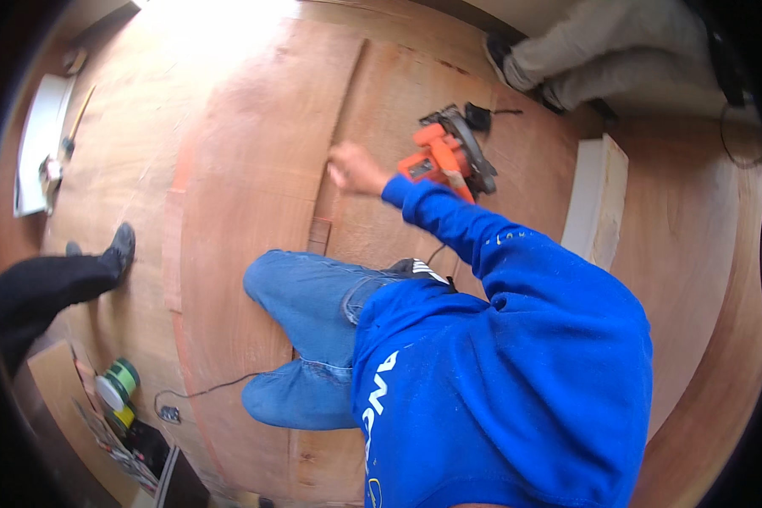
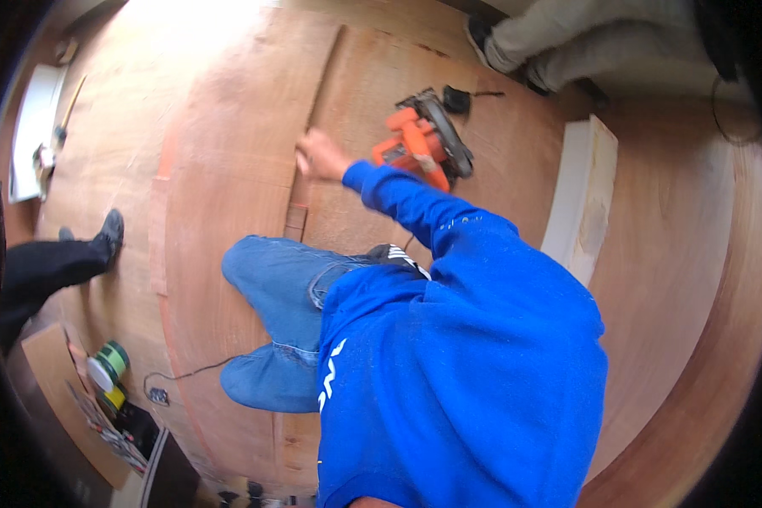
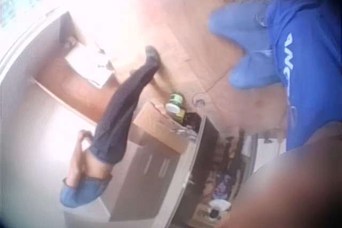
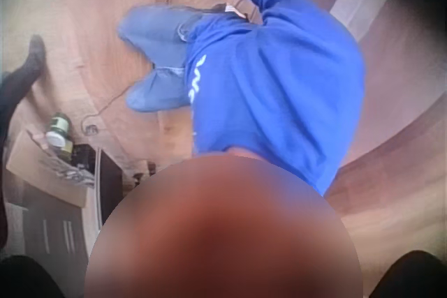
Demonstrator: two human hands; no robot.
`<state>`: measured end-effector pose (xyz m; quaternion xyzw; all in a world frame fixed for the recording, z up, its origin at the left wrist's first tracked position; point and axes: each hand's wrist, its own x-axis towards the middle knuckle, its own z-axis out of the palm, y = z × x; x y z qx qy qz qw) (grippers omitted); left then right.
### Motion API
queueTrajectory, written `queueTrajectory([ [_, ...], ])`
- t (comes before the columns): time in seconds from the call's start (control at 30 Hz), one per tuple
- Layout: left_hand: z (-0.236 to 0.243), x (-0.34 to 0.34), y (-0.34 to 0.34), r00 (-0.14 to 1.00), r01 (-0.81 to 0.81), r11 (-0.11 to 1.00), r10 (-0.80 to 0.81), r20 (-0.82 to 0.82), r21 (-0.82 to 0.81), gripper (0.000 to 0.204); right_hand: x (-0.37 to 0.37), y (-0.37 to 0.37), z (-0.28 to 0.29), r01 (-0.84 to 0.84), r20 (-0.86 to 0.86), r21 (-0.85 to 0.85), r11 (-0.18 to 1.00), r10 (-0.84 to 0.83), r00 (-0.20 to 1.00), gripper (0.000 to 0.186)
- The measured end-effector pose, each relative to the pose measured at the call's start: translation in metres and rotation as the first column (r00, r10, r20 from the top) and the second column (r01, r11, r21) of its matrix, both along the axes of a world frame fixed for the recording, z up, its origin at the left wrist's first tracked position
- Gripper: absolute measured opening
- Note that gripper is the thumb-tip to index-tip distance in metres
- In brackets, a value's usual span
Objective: The person measures and marks a large plywood sheet on the floor using a tape measure and pencil, then uses a circular saw to cut along the marked line. The person repositions the plywood and continues cutting to size.
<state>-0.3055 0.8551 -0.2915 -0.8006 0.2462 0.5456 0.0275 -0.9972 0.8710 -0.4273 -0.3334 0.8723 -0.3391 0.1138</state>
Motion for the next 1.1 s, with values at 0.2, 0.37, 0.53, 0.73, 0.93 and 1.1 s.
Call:
queueTrajectory([
  [0.2,0.019,-0.008,-0.119,0.995,0.097,0.952,-0.103,-0.004,-0.290,0.088,-0.159,0.160,0.036,0.414,-0.150,0.036,0.910,-0.405,0.902,0.035],
  [0.37,-0.048,-0.070,-0.145,0.908,-0.131,0.933,-0.022,-0.418,-0.334,0.085,-0.231,0.267,-0.028,0.523,-0.254,0.353,0.776,-0.458,0.852,0.053],
  [0.53,-0.079,-0.040,-0.141,0.975,-0.204,0.808,0.119,-0.186,-0.553,0.081,-0.228,0.289,-0.091,0.475,-0.237,0.634,0.610,-0.432,0.870,0.059],
  [0.73,-0.023,-0.029,-0.133,0.989,0.104,0.903,-0.050,0.139,-0.417,0.077,-0.208,0.316,-0.130,0.433,-0.170,0.748,0.502,-0.486,0.857,0.068],
  [0.93,0.068,-0.101,-0.116,0.804,0.566,0.713,-0.365,0.470,-0.413,0.038,-0.235,0.296,-0.085,0.568,-0.128,0.602,0.561,-0.634,0.763,0.076],
  [1.1,0.073,-0.214,-0.123,0.918,0.229,0.582,-0.395,-0.025,-0.780,0.022,-0.164,0.223,0.025,0.446,0.250,-0.143,0.883,-0.404,0.880,0.059],
])
